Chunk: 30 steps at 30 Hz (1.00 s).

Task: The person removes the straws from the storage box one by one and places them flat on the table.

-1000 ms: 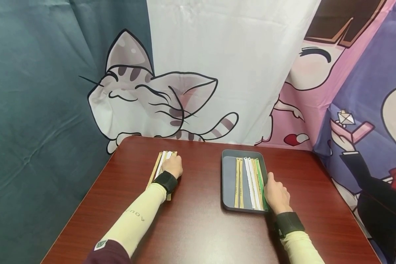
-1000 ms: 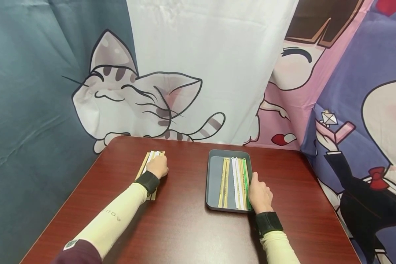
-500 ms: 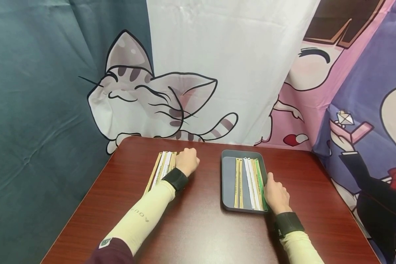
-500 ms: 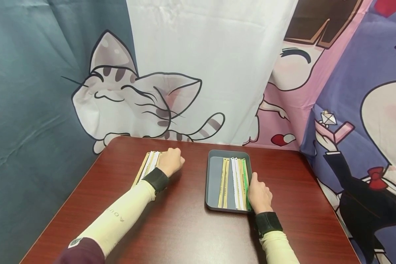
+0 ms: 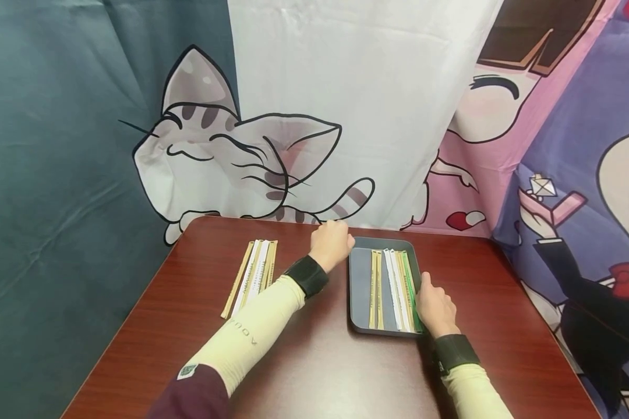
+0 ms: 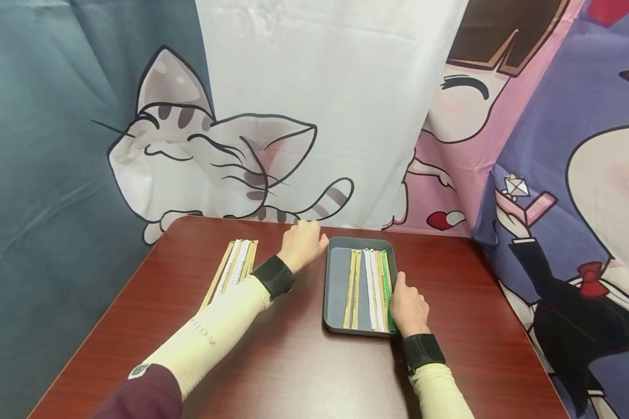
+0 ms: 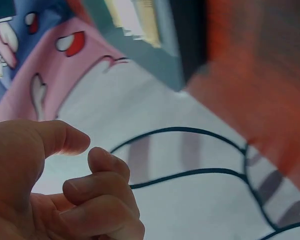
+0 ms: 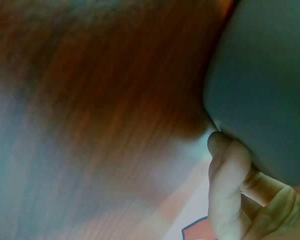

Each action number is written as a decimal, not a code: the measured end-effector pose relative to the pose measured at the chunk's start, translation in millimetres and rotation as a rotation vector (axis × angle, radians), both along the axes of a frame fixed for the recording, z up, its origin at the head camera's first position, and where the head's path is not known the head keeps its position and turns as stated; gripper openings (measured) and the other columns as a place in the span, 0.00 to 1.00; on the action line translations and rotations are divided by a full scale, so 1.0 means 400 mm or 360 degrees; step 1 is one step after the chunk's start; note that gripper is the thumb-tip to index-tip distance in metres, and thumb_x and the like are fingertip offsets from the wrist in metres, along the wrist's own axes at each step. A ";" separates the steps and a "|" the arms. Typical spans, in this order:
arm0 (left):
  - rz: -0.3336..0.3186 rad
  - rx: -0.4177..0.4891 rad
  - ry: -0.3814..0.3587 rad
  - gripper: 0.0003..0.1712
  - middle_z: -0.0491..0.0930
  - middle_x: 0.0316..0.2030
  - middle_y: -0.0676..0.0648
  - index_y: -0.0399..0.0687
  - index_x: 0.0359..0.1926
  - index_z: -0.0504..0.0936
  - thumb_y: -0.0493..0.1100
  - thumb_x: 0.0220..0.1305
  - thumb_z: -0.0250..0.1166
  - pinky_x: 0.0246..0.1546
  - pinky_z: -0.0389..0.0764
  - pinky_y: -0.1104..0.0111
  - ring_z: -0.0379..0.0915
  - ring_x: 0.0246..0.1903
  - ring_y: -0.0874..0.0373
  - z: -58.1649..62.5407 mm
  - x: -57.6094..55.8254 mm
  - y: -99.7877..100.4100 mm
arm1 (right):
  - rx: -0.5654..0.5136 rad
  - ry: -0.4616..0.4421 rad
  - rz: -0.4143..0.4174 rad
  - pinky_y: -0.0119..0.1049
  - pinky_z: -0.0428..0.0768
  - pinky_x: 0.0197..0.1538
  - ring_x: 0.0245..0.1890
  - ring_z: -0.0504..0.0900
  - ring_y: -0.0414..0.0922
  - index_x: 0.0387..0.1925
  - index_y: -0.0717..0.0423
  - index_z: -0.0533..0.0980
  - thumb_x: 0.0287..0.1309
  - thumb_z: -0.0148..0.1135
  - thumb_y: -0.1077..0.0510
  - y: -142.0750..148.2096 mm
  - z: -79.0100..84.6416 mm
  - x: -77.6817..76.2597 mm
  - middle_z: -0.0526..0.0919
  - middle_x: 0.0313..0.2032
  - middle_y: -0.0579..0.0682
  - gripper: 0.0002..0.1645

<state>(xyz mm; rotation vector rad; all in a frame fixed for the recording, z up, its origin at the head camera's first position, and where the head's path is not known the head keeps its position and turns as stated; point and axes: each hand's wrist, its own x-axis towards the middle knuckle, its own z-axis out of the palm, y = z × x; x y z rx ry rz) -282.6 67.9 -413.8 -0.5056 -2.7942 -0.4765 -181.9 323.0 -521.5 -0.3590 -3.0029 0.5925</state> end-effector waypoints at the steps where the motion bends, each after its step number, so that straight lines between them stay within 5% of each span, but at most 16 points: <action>1: -0.0013 0.0004 0.0005 0.12 0.86 0.31 0.42 0.46 0.26 0.80 0.45 0.66 0.63 0.27 0.83 0.53 0.85 0.30 0.47 0.011 0.003 0.012 | 0.0000 0.0004 0.0001 0.53 0.72 0.24 0.23 0.78 0.59 0.47 0.56 0.62 0.69 0.51 0.62 0.000 0.000 -0.001 0.77 0.25 0.61 0.09; 6: -0.0069 -0.0038 0.0044 0.12 0.86 0.31 0.45 0.48 0.27 0.81 0.46 0.67 0.63 0.25 0.83 0.56 0.85 0.29 0.49 0.046 0.014 0.071 | 0.0009 0.0015 -0.0001 0.52 0.72 0.24 0.23 0.78 0.59 0.47 0.56 0.62 0.69 0.51 0.61 -0.001 0.003 -0.002 0.77 0.25 0.61 0.09; 16: -0.0112 -0.0064 0.0060 0.11 0.87 0.33 0.45 0.46 0.30 0.83 0.46 0.68 0.63 0.25 0.83 0.57 0.85 0.30 0.50 0.057 0.027 0.155 | 0.0017 0.0024 0.0000 0.53 0.72 0.24 0.23 0.78 0.59 0.46 0.56 0.62 0.70 0.51 0.61 -0.008 0.003 -0.008 0.77 0.25 0.61 0.08; 30: -0.0132 -0.0060 -0.0028 0.10 0.88 0.38 0.43 0.45 0.40 0.84 0.46 0.71 0.60 0.30 0.85 0.56 0.87 0.35 0.48 0.002 0.030 0.220 | 0.0021 0.0007 -0.0013 0.53 0.72 0.24 0.23 0.79 0.59 0.47 0.57 0.62 0.70 0.51 0.62 -0.010 0.008 0.002 0.77 0.25 0.62 0.09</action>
